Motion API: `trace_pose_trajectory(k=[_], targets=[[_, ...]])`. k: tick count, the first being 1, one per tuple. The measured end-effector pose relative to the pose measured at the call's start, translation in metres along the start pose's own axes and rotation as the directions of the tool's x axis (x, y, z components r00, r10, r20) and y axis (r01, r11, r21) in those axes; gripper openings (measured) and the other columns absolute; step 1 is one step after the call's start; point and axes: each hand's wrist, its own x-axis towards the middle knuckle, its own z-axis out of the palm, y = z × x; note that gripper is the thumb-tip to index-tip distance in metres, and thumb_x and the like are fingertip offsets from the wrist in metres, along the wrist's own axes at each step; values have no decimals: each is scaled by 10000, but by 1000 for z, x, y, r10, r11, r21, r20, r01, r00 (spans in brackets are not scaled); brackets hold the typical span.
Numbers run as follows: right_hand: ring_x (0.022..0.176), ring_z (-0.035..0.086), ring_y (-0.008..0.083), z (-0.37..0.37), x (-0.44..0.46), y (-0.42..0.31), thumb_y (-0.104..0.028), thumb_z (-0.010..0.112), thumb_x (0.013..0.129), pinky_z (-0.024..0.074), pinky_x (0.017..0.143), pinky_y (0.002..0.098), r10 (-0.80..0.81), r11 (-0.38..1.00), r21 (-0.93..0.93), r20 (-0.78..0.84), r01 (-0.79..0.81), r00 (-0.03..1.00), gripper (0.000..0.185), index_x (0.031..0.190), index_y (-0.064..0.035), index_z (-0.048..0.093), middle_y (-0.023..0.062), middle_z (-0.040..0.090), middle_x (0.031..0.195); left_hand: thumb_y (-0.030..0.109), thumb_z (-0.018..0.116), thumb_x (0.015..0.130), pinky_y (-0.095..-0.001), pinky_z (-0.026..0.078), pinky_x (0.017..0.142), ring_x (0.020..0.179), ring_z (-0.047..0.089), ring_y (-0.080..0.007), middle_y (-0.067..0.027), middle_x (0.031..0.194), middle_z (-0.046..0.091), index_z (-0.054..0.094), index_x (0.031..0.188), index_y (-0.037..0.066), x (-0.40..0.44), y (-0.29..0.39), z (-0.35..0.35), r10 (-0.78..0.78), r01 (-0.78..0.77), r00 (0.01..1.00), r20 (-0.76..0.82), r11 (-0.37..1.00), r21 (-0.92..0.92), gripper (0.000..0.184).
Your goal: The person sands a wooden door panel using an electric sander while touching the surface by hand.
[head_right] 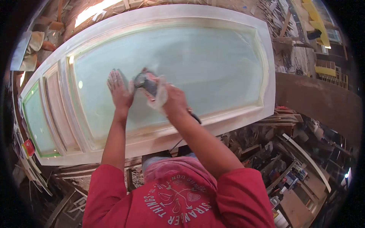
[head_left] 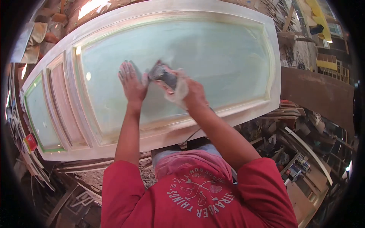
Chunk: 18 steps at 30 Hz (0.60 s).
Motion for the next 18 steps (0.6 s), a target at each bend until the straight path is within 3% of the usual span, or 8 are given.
trace_pose_trajectory(k=[1,4,7,13,16,18], targets=[[1076,787,437,-10,-5,22,-551,859,866,620,940,507,49,998,47,-75,-45,996,781,1436,-96,580,249,805,1114,356,658,1092,-612,160,1387,1703,225,-445,-271,1825,259,249,1753,-36,3,24,6,-3,2,1000,28,1000,26,871],[1085,789,430,-27,-18,94,-558,850,855,625,934,521,212,974,128,-245,-185,946,755,1412,-106,616,245,806,1146,391,604,1109,-620,140,1386,1709,197,-452,-290,1815,267,239,1759,-30,-1,65,19,0,-14,998,-62,973,-229,856],[1097,785,445,-55,-31,157,-589,853,848,624,931,519,404,915,141,-344,-379,848,802,1412,-71,613,265,802,1157,434,606,1096,-614,111,1392,1715,172,-452,-292,1820,255,233,1765,-21,-32,85,26,-18,17,999,42,999,28,891],[1100,789,452,-90,-41,286,-566,889,779,625,961,500,573,819,290,-459,-495,679,898,1419,-12,590,277,801,1156,480,635,1069,-607,92,1397,1721,184,-414,-247,1843,235,222,1786,33,-15,93,17,237,-244,929,284,970,-10,941],[1100,788,454,-110,-29,312,-545,894,759,626,965,499,620,783,301,-435,-544,653,915,1429,-3,587,289,795,1169,536,654,1046,-604,96,1398,1727,172,-394,-217,1855,222,223,1791,54,20,88,38,95,-97,990,106,995,9,987],[1111,785,451,-111,-13,315,-576,891,761,624,979,506,567,823,276,-450,-497,690,937,1445,-12,588,283,794,1184,566,666,1033,-592,101,1400,1727,172,-387,-204,1854,236,239,1788,56,24,99,52,38,-40,998,43,997,64,1007]])
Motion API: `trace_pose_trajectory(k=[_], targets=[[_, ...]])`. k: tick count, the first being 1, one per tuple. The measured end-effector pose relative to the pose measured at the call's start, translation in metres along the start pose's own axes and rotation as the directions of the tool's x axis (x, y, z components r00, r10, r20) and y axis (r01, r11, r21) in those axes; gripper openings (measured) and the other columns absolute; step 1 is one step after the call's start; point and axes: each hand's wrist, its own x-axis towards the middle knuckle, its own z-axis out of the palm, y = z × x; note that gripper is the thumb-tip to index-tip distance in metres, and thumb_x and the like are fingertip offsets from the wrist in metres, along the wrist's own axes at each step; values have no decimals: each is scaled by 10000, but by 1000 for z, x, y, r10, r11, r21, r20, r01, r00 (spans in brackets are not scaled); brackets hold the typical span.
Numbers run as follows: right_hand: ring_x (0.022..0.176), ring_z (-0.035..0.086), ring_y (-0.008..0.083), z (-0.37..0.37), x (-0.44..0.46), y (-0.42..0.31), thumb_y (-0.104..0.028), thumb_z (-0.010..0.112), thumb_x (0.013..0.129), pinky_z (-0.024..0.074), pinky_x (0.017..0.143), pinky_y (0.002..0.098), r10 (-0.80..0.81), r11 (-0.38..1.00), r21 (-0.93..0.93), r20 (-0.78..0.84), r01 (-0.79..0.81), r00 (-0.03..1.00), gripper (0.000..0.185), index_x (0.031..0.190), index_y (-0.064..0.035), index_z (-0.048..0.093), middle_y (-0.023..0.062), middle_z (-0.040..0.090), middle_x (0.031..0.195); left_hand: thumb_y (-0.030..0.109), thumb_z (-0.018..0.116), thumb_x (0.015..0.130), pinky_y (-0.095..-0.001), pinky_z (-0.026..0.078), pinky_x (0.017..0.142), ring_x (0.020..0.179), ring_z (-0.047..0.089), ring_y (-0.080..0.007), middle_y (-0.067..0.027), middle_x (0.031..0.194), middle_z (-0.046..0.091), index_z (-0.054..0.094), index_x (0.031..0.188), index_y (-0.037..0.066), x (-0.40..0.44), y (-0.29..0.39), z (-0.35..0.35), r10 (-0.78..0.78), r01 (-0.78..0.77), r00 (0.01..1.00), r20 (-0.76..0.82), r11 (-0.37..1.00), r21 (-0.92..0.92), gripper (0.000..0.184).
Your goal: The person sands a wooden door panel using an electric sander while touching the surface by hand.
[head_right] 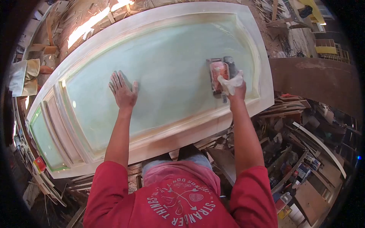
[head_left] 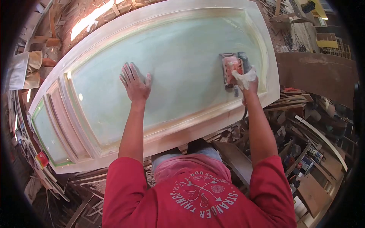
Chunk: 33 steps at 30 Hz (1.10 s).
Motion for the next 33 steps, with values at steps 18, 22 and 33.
trace_pose_trajectory(k=[18,22,33], targets=[[1228,750,423,11,61,-171,-580,802,859,594,1086,499,-310,950,49,257,307,915,777,1412,-64,627,255,775,1292,453,661,1019,-549,74,1419,1737,173,-315,-94,1874,240,288,1795,189,15,37,-6,-28,26,992,121,999,20,901],[1248,745,434,-6,136,-115,-675,847,792,597,1094,508,-152,987,-29,119,157,981,899,1419,-69,629,252,774,1314,442,665,1006,-556,85,1416,1732,191,-320,-97,1868,260,301,1791,189,15,36,-4,-15,14,995,100,1000,15,901],[1170,760,500,-36,141,49,-707,866,734,621,1003,547,155,985,-59,-77,-159,985,1028,1410,13,584,333,769,1233,421,663,1006,-565,106,1410,1729,210,-318,-106,1863,273,313,1787,183,14,38,-4,-3,0,997,79,1000,31,889]])
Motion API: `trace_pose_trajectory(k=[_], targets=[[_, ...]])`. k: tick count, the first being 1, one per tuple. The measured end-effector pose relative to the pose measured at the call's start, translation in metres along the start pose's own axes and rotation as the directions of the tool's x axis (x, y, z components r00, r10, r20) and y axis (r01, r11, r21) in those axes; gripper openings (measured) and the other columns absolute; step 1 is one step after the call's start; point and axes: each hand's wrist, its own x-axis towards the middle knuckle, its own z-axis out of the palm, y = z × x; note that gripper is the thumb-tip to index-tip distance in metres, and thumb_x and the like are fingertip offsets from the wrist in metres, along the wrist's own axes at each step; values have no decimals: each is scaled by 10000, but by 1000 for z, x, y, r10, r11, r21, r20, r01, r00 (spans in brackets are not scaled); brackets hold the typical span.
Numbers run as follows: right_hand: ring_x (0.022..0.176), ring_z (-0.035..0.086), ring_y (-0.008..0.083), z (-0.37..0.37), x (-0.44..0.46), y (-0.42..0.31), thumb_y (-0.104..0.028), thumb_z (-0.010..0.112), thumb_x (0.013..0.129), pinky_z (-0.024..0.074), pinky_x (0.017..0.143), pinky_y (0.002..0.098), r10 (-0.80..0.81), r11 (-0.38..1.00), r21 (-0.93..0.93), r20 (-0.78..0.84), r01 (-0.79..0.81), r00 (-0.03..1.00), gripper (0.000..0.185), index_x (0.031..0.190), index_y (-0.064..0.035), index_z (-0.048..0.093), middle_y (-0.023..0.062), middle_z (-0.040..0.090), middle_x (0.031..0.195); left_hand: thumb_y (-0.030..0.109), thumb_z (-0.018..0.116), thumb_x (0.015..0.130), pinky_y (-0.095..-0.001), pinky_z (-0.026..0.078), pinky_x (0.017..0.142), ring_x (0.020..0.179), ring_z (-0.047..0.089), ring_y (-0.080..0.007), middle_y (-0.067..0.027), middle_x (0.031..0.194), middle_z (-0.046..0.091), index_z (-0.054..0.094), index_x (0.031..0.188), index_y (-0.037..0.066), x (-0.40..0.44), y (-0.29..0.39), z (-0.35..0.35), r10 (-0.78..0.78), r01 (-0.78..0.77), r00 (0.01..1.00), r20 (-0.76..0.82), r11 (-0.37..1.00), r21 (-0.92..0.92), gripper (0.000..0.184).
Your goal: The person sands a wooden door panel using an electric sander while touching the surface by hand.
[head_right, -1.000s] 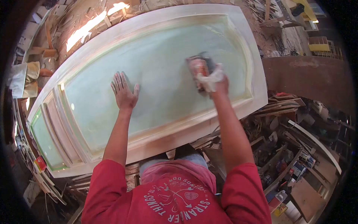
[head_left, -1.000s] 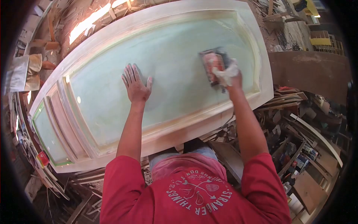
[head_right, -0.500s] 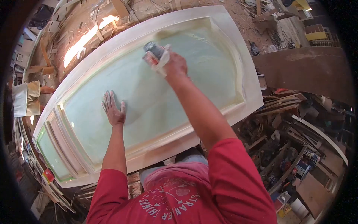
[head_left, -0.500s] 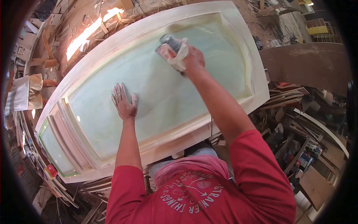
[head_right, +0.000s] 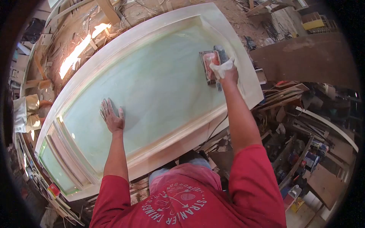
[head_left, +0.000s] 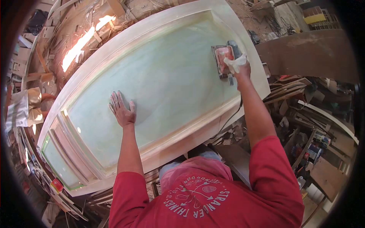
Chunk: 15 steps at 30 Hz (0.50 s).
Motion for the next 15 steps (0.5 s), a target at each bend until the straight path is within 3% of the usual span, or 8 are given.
trace_pose_trajectory(k=[4,6,10,12,15], targets=[[1160,758,506,-1,-58,25,-741,835,760,619,983,559,16,992,125,57,-23,998,1037,1406,27,576,344,769,1203,417,665,1008,-551,109,1411,1730,209,-309,-108,1860,281,324,1782,176,-3,-4,7,23,-23,999,-36,1000,10,880],[1160,761,492,-8,-96,1,-761,801,794,616,985,554,43,991,125,63,-50,997,1015,1410,15,582,342,771,1187,422,664,1007,-546,109,1413,1729,209,-307,-112,1858,285,330,1779,172,-3,-6,9,32,-32,998,-45,999,15,878],[1168,760,482,-17,-153,-37,-769,759,844,614,1018,535,-51,982,191,242,4,969,972,1434,-16,585,311,776,1219,436,635,1039,-544,107,1412,1730,208,-304,-115,1858,285,324,1781,165,-4,-7,8,44,-44,999,-24,999,25,849],[1180,761,467,-22,-172,-46,-688,759,871,617,1038,520,-144,971,229,321,70,936,887,1425,-20,579,285,784,1225,450,611,1064,-544,105,1411,1730,208,-303,-115,1859,280,314,1784,166,-4,-6,10,43,-42,999,-18,998,42,830],[1190,760,455,-7,-182,-46,-601,771,871,617,1053,510,-171,984,119,370,136,913,799,1396,-31,577,273,788,1215,470,579,1094,-548,98,1410,1730,204,-310,-121,1863,265,293,1791,162,-5,-8,14,36,-35,999,-12,996,84,814]])
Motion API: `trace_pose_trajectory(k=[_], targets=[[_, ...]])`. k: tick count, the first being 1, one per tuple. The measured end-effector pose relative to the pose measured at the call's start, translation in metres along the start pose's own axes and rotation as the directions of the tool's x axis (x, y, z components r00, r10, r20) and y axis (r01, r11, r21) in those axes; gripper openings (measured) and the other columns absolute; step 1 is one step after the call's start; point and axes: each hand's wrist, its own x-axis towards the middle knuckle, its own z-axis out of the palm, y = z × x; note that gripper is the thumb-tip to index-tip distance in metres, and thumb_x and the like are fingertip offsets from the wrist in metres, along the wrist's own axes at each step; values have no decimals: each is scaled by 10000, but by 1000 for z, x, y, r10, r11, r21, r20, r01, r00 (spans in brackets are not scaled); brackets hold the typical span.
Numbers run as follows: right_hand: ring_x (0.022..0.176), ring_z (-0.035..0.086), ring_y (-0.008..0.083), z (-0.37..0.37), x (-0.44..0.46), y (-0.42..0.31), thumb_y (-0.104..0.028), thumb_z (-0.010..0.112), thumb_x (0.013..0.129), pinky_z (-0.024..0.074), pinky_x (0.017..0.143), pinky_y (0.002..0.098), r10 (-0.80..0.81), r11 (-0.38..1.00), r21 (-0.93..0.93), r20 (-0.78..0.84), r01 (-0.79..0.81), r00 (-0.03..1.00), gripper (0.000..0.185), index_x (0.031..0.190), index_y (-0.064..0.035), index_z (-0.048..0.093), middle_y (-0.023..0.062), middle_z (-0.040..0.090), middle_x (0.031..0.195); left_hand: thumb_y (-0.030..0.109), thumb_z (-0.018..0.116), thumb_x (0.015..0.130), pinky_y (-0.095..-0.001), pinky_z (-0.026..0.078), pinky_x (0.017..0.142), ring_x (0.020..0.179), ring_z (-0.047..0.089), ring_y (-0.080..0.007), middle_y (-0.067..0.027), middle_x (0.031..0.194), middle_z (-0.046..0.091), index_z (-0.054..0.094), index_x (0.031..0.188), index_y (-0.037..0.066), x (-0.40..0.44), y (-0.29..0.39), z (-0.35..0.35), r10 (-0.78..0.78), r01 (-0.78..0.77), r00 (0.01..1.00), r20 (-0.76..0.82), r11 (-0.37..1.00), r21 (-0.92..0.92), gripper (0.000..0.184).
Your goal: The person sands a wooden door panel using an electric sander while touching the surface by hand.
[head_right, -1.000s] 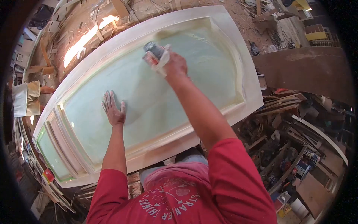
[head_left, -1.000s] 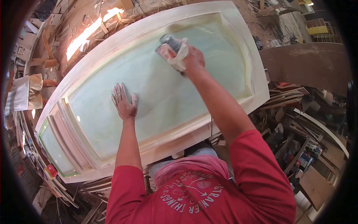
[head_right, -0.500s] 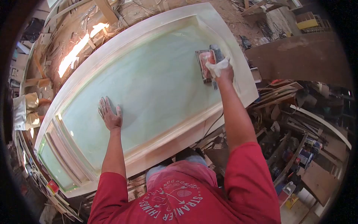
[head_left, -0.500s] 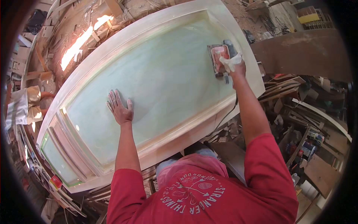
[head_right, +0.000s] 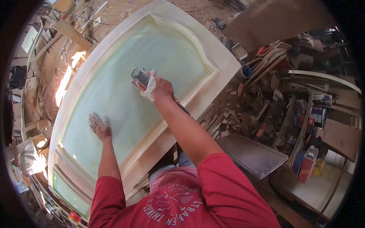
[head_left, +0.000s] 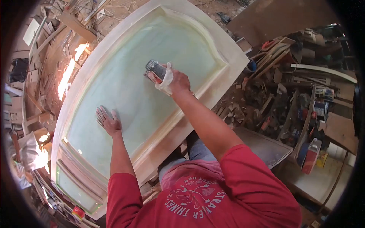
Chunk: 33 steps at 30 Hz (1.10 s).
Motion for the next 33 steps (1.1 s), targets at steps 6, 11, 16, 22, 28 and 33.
trace_pose_trajectory(k=[6,11,16,22,28,33], targets=[[1142,775,461,-15,1,38,-561,797,865,622,1032,517,104,992,92,-149,-91,983,771,1372,-25,570,278,790,1203,550,570,1091,-591,55,1400,1738,138,-381,-215,1861,213,235,1793,71,-19,24,33,-50,52,997,-58,998,24,913],[1190,754,480,-51,26,76,-619,814,850,612,1040,536,210,975,123,-226,-187,951,861,1386,7,564,315,769,1240,626,569,1070,-593,-5,1396,1748,41,-391,-245,1869,141,195,1791,25,-48,161,29,89,-88,996,29,996,-33,1011],[1174,761,483,-63,62,107,-683,825,816,622,1021,544,204,979,68,-254,-193,945,939,1402,2,561,316,775,1218,638,596,1041,-594,-30,1396,1750,16,-386,-239,1879,81,157,1799,39,-30,279,36,129,-110,975,180,988,-113,1062],[1171,765,483,-91,99,98,-762,744,859,616,1035,542,171,983,105,-211,-152,962,942,1403,-12,573,312,782,1208,646,631,1009,-587,-27,1401,1751,10,-378,-218,1886,61,154,1809,81,1,339,41,132,-126,961,244,991,-41,1089],[1165,768,475,-102,152,89,-794,700,905,620,1029,527,-22,992,121,-127,37,992,935,1397,-8,583,307,784,1201,641,663,983,-573,-2,1408,1753,42,-355,-171,1895,84,149,1819,143,-1,339,49,151,-151,973,174,988,-13,1101],[1124,779,464,-117,165,103,-719,794,874,629,986,530,-203,976,75,-1,203,979,877,1413,-56,593,268,799,1167,669,650,969,-572,-8,1410,1753,49,-347,-160,1894,104,160,1818,144,2,336,55,130,-140,971,200,990,36,1112]])
